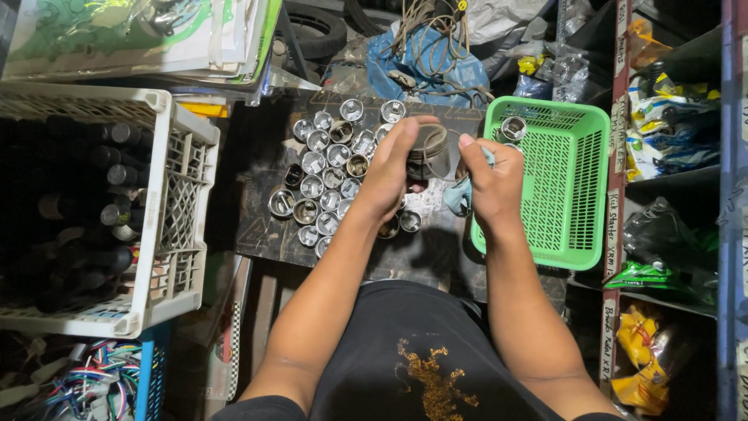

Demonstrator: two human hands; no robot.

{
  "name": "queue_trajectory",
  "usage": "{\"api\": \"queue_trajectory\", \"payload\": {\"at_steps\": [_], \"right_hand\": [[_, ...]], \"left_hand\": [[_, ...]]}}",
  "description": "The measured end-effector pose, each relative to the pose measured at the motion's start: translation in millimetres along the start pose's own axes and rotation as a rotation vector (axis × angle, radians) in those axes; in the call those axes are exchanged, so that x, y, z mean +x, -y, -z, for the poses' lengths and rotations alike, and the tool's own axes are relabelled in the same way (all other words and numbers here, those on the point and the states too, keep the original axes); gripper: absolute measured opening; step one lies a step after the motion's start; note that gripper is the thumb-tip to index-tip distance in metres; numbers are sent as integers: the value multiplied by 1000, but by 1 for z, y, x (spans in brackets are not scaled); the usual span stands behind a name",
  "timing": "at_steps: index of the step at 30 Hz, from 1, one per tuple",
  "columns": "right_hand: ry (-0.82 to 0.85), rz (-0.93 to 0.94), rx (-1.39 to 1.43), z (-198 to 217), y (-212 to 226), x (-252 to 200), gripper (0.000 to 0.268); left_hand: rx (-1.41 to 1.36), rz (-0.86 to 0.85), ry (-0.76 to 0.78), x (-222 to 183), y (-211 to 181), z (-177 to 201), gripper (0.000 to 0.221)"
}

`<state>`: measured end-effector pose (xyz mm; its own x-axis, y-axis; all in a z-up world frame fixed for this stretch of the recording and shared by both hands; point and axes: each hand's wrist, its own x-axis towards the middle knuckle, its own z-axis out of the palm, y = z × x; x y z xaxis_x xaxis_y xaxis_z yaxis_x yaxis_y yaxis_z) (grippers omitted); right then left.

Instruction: Cleaning and inspecting a collection of motorcycle pistons using a cloth.

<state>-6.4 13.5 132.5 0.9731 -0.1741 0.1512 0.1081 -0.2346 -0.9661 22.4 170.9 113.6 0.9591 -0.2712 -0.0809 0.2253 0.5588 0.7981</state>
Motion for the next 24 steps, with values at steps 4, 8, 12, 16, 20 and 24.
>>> {"api": "queue_trajectory", "payload": {"at_steps": [4, 8, 12, 16, 20, 24], "right_hand": [[-28, 11, 2, 2, 2, -1, 49], [1, 57, -83, 1, 6, 0, 47], [4, 30, -26, -11, 3, -1, 44], [-24, 15, -19, -5, -26, 8, 42], [-99, -43, 10, -2, -39, 7, 40], [-89, -65, -56, 2, -44, 9, 32]], "left_hand": [[453, -180, 53, 0, 7, 4, 46], [620, -73, 83, 0, 4, 3, 35], [602, 81, 46, 9, 28, 4, 45], [662, 205, -15, 14, 36, 14, 58], [373, 96, -43, 15, 35, 16, 55], [129, 95, -313, 13, 21, 24, 36]]}}
